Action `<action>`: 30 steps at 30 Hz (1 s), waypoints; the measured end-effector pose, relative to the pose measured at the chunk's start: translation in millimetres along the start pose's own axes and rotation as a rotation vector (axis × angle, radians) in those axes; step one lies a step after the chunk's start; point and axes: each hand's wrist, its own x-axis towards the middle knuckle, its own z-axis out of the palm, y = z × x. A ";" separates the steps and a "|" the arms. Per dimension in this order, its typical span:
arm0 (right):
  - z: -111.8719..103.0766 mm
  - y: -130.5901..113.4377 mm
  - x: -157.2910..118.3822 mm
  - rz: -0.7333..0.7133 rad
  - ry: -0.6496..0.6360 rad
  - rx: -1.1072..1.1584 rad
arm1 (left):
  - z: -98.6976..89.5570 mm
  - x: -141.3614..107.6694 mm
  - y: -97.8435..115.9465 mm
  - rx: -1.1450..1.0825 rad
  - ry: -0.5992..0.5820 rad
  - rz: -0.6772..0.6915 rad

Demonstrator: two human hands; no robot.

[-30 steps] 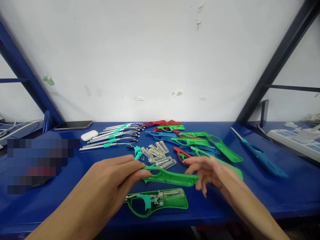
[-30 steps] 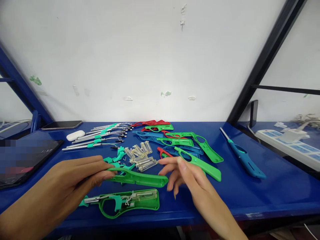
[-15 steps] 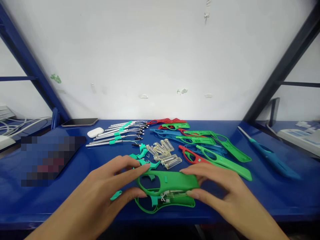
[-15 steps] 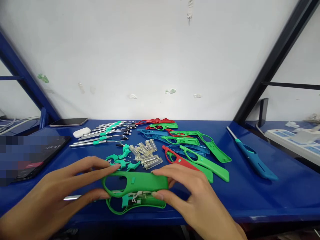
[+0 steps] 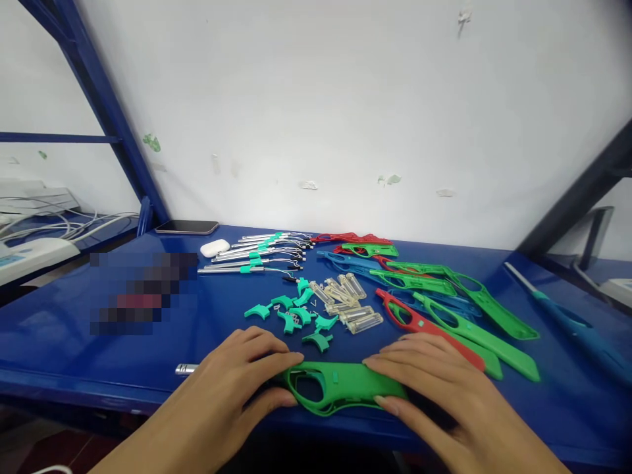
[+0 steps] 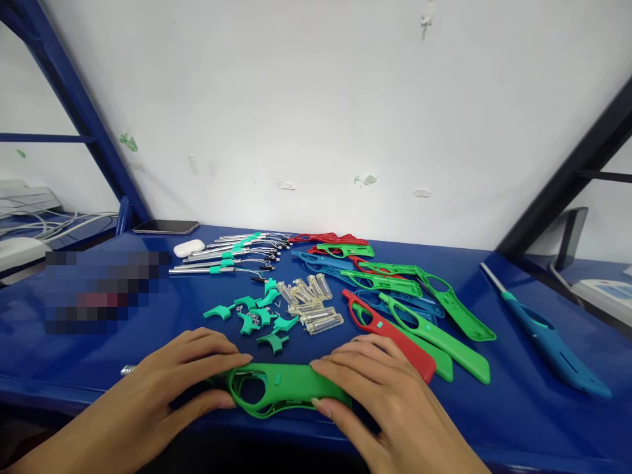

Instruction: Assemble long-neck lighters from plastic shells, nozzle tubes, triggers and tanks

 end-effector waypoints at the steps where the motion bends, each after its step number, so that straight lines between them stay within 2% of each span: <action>1: 0.2 0.4 -0.3 -0.010 0.001 -0.014 | 0.5 -0.7 -0.1 -0.002 -0.014 -0.012; 5: -1.4 2.0 -1.1 -0.035 0.042 -0.050 | 1.5 -1.4 0.2 -0.012 -0.043 -0.016; 11: -4.0 3.0 -0.6 -0.075 0.086 -0.044 | 4.9 -3.1 -1.3 -0.049 -0.023 -0.015; 18: 0.5 9.0 -11.6 -0.034 0.073 -0.057 | 7.3 0.3 0.8 -0.080 0.008 0.053; 23: 5.5 10.7 -16.2 0.000 0.051 -0.043 | 5.9 -3.1 2.0 -0.041 -0.015 0.070; 30: 6.7 4.3 -14.7 0.035 0.123 -0.016 | 6.4 -1.3 4.5 -0.083 0.022 0.081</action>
